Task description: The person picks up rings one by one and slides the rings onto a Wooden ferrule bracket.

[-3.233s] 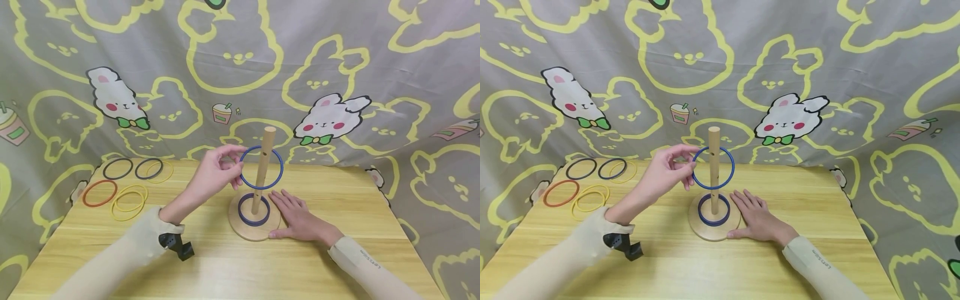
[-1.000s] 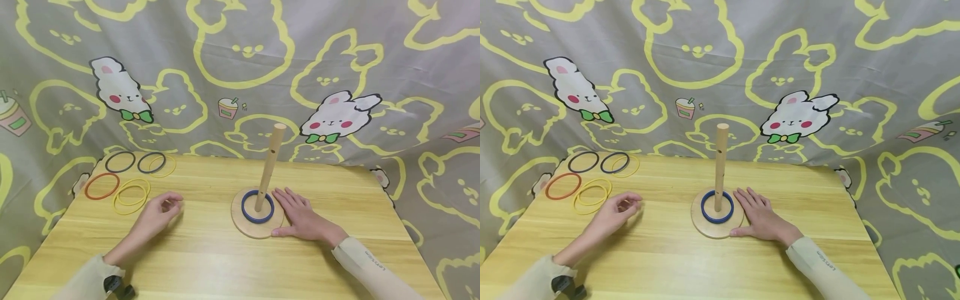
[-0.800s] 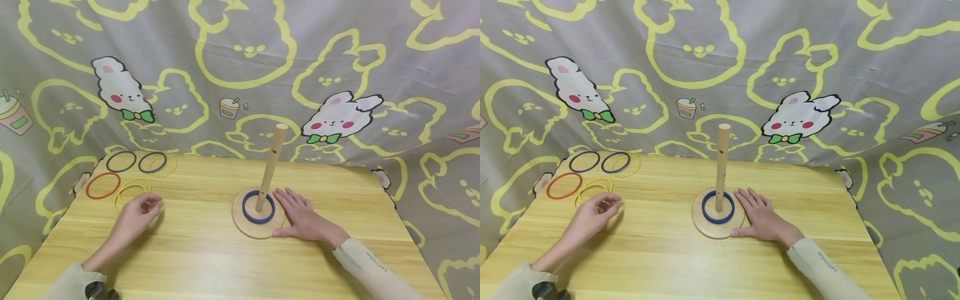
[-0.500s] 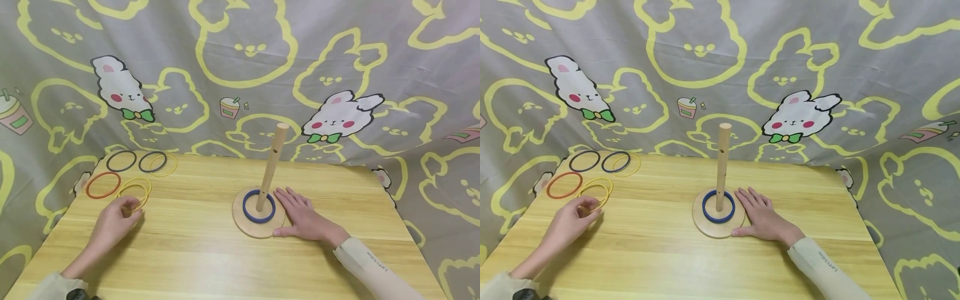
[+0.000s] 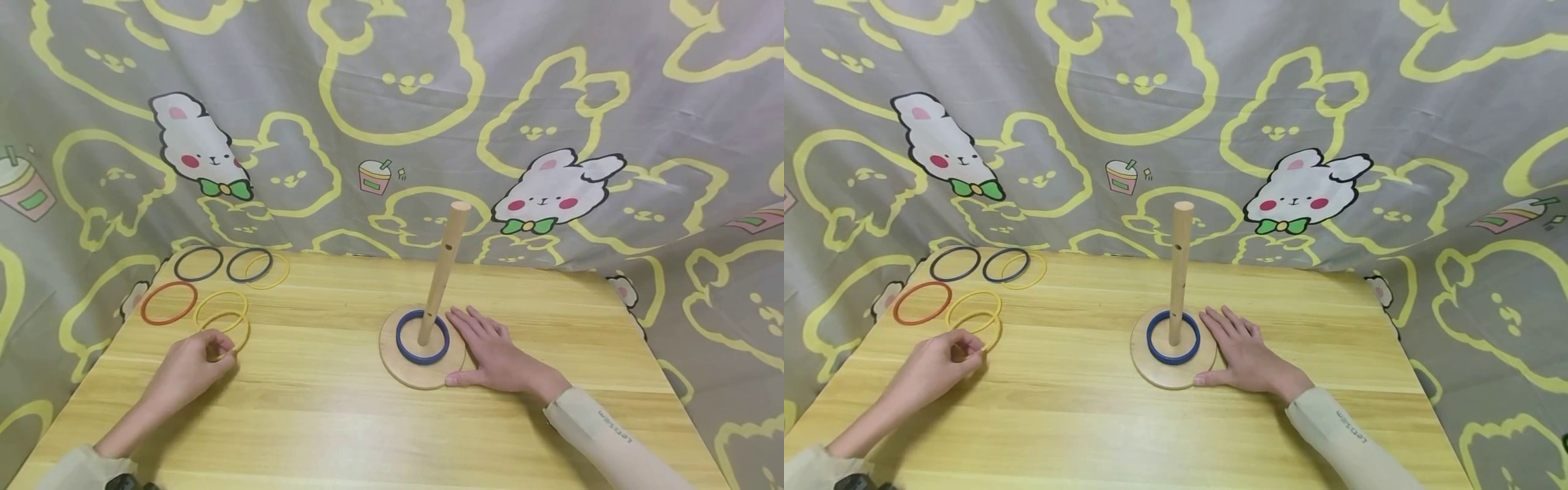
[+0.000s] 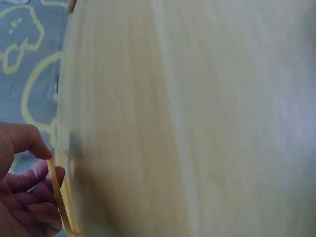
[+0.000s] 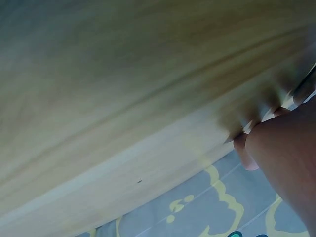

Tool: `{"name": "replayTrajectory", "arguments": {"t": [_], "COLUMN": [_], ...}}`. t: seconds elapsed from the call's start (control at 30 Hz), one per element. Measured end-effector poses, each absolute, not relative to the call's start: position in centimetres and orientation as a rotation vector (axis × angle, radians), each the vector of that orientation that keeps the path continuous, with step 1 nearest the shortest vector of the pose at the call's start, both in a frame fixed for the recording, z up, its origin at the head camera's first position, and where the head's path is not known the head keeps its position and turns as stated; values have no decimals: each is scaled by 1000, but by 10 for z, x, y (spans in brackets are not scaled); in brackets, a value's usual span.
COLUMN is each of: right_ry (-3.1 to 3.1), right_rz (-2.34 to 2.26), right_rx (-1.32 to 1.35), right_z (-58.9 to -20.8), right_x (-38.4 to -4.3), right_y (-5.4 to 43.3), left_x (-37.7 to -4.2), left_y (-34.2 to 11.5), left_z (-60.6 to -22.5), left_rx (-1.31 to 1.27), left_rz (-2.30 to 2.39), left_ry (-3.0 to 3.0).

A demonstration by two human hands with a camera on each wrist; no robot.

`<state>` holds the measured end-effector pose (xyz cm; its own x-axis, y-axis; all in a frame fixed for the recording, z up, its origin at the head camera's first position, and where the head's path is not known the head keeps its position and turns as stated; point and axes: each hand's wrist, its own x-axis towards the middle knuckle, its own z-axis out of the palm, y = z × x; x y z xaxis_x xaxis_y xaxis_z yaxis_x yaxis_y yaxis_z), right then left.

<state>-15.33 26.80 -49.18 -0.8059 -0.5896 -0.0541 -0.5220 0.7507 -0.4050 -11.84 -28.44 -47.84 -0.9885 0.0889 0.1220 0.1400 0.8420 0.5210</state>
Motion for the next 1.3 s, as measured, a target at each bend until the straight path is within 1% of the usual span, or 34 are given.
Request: {"name": "replayTrajectory", "arguments": {"t": [0.37,0.6,0.8,1.07,1.3], "right_ry": [2770,2778,2783,2786,2786], "right_rz": [-564,-560,-553,-554,-553], "right_rx": [-882,-888,-906,-911,-912], "right_z": [-493,-494,-496,-495,-494], "right_x": [-154,-154,-154,-154,-153], "right_y": [268,270,270,269,270], "left_x": [-111,-112,-115,-116,-122], "left_y": [-240,-211,-188,-157,-130], "left_z": [-447,-416,-388,-353,-325], "left_rx": [-474,-655,-712,-702,-774], "left_rz": [-824,-869,-883,-1167,-1344], "left_ry": [-2652,-2535,-2508,-2518,-2370]}}
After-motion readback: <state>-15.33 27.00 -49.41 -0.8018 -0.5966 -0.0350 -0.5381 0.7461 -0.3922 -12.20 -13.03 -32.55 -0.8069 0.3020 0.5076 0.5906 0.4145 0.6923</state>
